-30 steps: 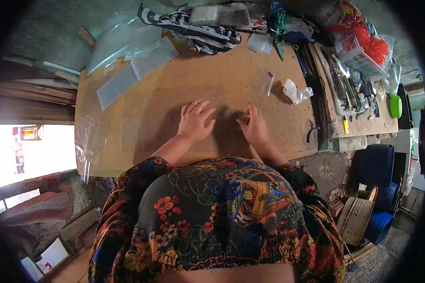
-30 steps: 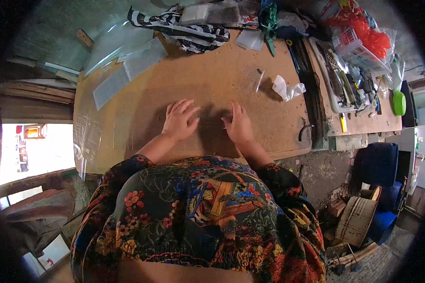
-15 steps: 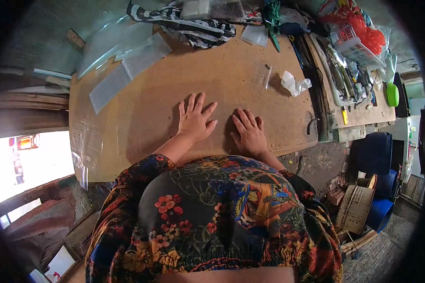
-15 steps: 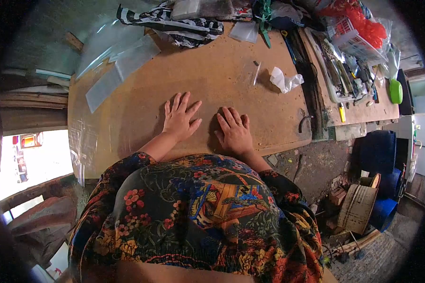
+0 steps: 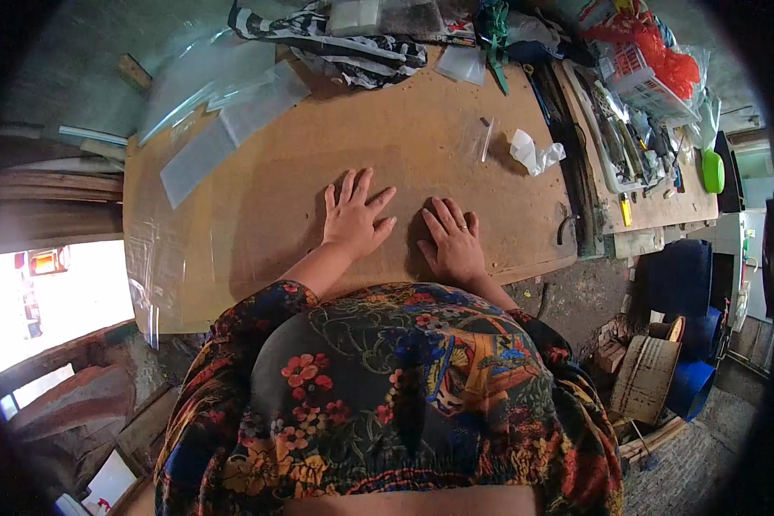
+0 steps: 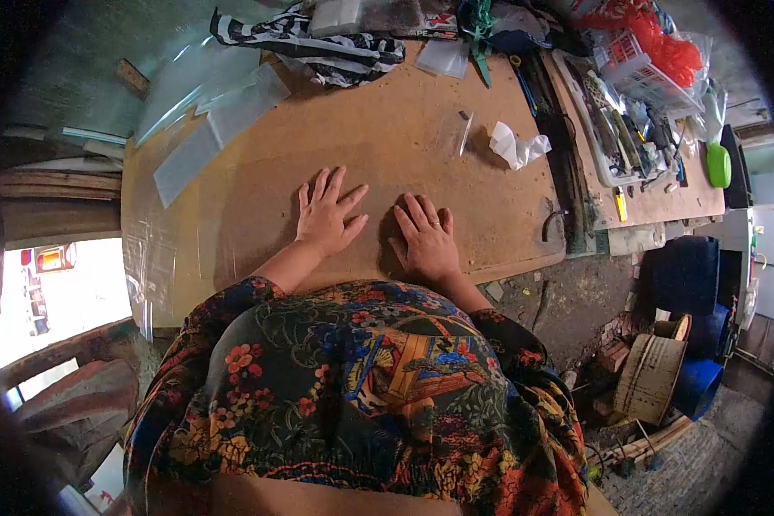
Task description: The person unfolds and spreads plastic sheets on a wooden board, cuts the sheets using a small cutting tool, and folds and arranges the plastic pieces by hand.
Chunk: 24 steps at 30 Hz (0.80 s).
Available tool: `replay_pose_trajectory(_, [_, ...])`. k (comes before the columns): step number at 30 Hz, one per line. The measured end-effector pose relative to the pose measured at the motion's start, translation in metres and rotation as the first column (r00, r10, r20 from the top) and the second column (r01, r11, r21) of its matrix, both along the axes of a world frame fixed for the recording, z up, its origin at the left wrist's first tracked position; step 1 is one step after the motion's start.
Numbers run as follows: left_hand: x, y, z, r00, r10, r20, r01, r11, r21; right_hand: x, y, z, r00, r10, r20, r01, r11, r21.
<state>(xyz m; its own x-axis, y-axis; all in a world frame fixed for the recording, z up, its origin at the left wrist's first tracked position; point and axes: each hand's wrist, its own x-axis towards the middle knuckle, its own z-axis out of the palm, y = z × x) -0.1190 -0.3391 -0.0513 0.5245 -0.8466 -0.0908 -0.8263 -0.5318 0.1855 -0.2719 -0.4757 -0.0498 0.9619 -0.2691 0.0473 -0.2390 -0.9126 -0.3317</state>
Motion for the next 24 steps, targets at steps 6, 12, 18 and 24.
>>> replay_pose_trajectory(6, [-0.001, 0.0, 0.0, 1.0, -0.002, 0.006, 0.002, 1.0, 0.025, 0.0, 0.001, 0.0, 1.0, -0.007, 0.009, 0.007, 1.0, 0.001])
replay_pose_trajectory(12, [-0.001, -0.001, 0.002, 1.0, -0.009, 0.026, 0.008, 0.999, 0.048, -0.001, 0.001, -0.002, 1.0, -0.013, 0.008, 0.012, 1.0, 0.013])
replay_pose_trajectory(18, [-0.001, -0.003, 0.004, 0.999, -0.019, 0.042, 0.014, 0.995, 0.1, -0.01, -0.008, -0.01, 0.989, -0.107, 0.107, 0.109, 0.994, -0.02])
replay_pose_trajectory(24, [-0.001, -0.003, 0.003, 0.999, -0.03, 0.029, 0.027, 0.995, 0.098, -0.077, -0.097, -0.018, 0.676, -0.64, 0.365, 0.71, 0.699, -0.088])
